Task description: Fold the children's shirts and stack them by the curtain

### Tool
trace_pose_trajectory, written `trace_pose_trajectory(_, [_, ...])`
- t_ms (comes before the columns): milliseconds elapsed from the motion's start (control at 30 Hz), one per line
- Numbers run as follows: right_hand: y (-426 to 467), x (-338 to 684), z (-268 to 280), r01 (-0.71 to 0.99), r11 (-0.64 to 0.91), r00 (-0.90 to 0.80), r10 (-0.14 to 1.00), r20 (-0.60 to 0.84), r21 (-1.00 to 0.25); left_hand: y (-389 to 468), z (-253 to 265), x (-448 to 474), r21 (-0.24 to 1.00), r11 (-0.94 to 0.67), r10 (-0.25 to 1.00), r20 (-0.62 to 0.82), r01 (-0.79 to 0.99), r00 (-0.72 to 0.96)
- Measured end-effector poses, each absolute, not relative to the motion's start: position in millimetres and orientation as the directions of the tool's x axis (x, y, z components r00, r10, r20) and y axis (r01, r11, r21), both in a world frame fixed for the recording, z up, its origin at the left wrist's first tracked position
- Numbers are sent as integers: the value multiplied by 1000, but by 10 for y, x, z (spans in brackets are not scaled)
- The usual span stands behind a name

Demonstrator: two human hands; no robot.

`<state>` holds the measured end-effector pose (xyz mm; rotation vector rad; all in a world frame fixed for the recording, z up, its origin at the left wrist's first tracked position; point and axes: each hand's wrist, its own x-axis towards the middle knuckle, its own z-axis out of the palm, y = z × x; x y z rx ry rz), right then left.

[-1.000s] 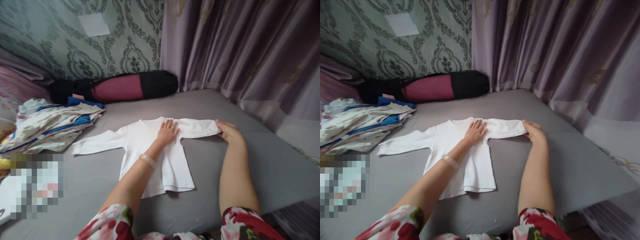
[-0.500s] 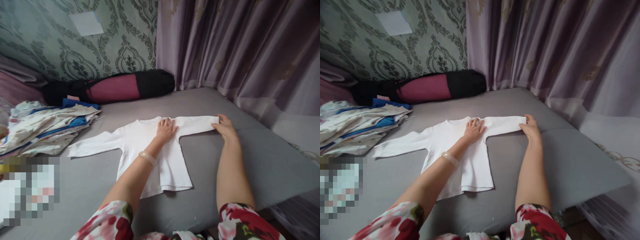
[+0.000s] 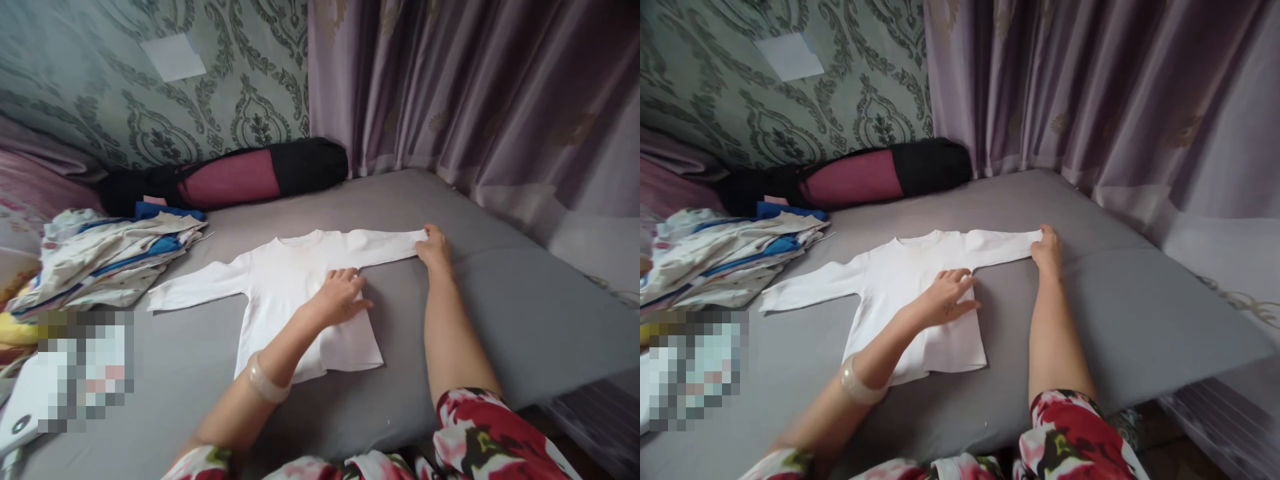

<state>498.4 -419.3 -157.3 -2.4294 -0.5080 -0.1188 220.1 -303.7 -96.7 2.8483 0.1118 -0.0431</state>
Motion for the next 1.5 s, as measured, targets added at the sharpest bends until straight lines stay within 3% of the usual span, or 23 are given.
trace_pose_trajectory(133, [-4094, 4792, -1364, 533, -714, 843, 408, 349, -453, -3484, -792, 1917, 245, -968, -81, -131, -47, 988])
trace_pose_trajectory(200, [-4012, 4665, -1214, 608, -620, 783, 573, 243, -497, -3620, -763, 1841, 249, -966, -111, -163, -68, 980])
trace_pose_trajectory(267, [-3916, 4515, -1086, 647, -471, 618, 785, 50, -599, -3693, -759, 1795, 254, -966, -102, -192, -51, 976])
trace_pose_trajectory(367, [-3775, 4286, -1006, 633, -341, 362, 924, -124, -695, -3732, -776, 1753, 268, -963, -61, -235, 4, 970])
trace_pose_trajectory(567, [-3601, 4111, -1168, 685, -335, 233, 942, -241, -647, -3800, -892, 1718, 271, -963, -43, -199, 12, 979])
trace_pose_trajectory(800, [-3562, 4211, -1260, 714, -295, 164, 952, -258, -635, -3830, -935, 1752, 294, -956, -41, -139, 2, 989])
trace_pose_trajectory(1000, [-3583, 4219, -1217, 736, -288, 216, 958, -190, -613, -3870, -914, 1820, 403, -912, 79, 0, 72, 997])
trace_pose_trajectory(1200, [-3588, 4260, -1279, 708, -301, 210, 953, -217, -638, -3998, -1079, 1879, 375, -926, 41, -46, 56, 998])
trace_pose_trajectory(1300, [-3593, 4262, -1298, 708, -303, 213, 953, -216, -638, -3942, -1083, 1822, 465, -885, 44, 1, 39, 999])
trace_pose_trajectory(1400, [-3597, 4260, -1302, 743, -292, 208, 956, -207, -602, -3680, -1085, 1661, 591, -797, 207, 76, 123, 975])
trace_pose_trajectory(1500, [-3608, 4260, -1259, 786, -292, 206, 955, -215, -545, -3215, -1127, 1352, 651, -677, 533, 112, 343, 839])
